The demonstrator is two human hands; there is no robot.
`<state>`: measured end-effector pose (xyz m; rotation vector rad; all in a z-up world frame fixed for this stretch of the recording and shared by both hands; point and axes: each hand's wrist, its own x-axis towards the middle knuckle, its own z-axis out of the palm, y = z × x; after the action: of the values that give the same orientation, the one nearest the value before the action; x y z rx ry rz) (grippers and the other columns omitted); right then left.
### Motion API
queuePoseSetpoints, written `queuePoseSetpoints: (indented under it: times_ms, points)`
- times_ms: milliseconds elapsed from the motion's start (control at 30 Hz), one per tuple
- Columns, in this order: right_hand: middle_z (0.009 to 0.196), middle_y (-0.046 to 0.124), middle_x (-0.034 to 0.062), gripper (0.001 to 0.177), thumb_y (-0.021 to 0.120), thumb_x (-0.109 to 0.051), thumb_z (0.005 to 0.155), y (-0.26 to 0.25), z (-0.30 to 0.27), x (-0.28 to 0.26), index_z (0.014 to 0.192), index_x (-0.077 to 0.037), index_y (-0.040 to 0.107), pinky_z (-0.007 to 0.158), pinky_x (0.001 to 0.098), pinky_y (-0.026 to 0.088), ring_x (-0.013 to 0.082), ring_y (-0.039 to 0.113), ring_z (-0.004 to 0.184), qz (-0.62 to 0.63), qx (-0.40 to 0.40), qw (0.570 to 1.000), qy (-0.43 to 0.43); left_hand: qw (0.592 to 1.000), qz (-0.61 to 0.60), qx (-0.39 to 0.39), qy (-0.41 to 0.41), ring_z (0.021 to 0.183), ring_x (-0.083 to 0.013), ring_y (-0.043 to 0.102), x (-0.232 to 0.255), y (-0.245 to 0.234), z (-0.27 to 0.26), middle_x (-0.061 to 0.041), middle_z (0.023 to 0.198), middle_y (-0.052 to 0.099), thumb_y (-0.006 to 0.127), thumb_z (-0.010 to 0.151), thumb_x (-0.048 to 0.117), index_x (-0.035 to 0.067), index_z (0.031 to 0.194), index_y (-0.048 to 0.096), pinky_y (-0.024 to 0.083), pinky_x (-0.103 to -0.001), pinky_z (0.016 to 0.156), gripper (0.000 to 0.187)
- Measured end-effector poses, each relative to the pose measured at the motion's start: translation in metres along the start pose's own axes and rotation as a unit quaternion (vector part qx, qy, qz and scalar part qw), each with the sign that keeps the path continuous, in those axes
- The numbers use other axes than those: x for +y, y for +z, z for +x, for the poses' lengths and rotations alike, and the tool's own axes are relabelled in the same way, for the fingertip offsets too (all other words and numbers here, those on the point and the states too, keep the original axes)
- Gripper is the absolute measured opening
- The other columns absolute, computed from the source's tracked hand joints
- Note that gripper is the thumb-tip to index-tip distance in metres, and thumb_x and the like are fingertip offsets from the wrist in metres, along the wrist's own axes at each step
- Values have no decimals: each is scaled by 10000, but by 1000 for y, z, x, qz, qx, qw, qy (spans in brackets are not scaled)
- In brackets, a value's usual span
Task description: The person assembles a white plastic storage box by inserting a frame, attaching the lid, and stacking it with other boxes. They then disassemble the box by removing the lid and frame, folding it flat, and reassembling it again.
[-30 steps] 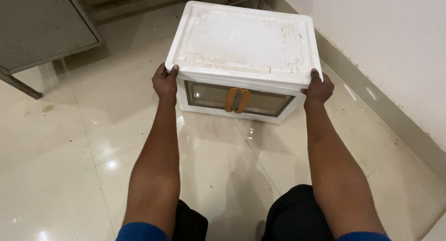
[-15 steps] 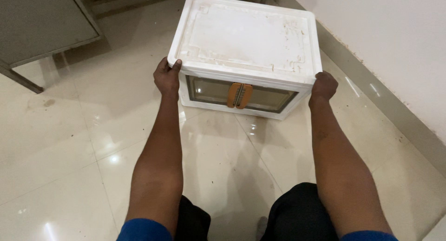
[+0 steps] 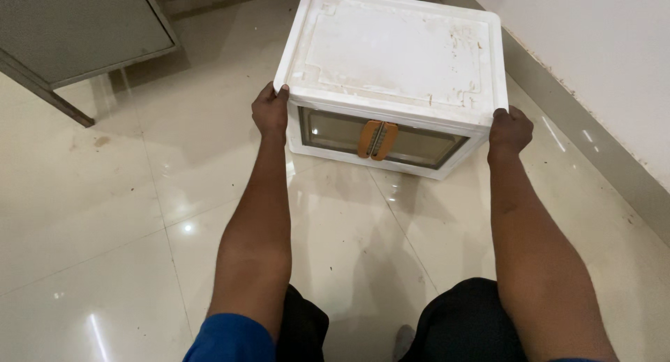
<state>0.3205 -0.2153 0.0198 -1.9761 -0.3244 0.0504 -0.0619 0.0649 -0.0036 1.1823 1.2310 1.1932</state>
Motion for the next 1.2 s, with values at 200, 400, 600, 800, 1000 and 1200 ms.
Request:
queuePoseSetpoints:
  times_ms: [200, 400, 600, 800, 1000, 1200]
  points:
    - [1069, 746, 138, 317, 641, -154, 883, -1, 4, -2, 1158, -59, 766, 874, 370, 503, 259, 688, 965, -43, 14, 998, -46, 999, 20, 15, -25, 1003, -207, 702, 6, -5, 2, -100, 1103, 771, 784, 839, 248, 66, 1218, 737, 521, -325, 935, 423]
    - [856, 753, 129, 291, 612, -204, 897, -12, 13, 17, 1079, -77, 801, 732, 388, 541, 249, 673, 726, -34, -3, 998, -50, 999, 12, 30, -32, 1005, -189, 684, 15, -15, 1, -97, 1098, 760, 718, 854, 223, 61, 1168, 775, 501, -328, 947, 358]
    - [740, 700, 203, 393, 662, -287, 981, -27, 16, 23, 803, 59, 725, 706, 421, 517, 282, 611, 631, -106, 19, 991, -75, 986, 106, 127, -19, 706, -193, 628, 22, -12, -1, -116, 804, 736, 640, 893, 193, -26, 850, 748, 515, -385, 692, 247]
    - [872, 736, 133, 212, 729, -219, 860, -21, 13, 20, 892, -10, 723, 750, 373, 532, 236, 686, 784, -91, 23, 991, -91, 985, 32, 159, 63, 718, -159, 630, 5, 3, -2, -80, 822, 744, 699, 862, 167, -3, 883, 768, 529, -334, 693, 184]
    - [970, 765, 98, 201, 710, -178, 893, -25, -8, 2, 1047, -70, 779, 823, 364, 526, 215, 698, 857, -33, -7, 992, -119, 995, -18, 45, 88, 886, -127, 690, 2, 1, -5, -39, 1001, 776, 715, 936, 227, 57, 1171, 761, 525, -298, 848, 295]
    - [970, 762, 127, 251, 704, -201, 890, -12, -5, -5, 1078, -59, 789, 862, 385, 526, 266, 706, 878, -84, 4, 990, -110, 994, -41, -5, 98, 922, -145, 608, 3, 6, -3, -55, 1013, 726, 643, 1024, 338, 59, 1275, 718, 500, -309, 876, 382]
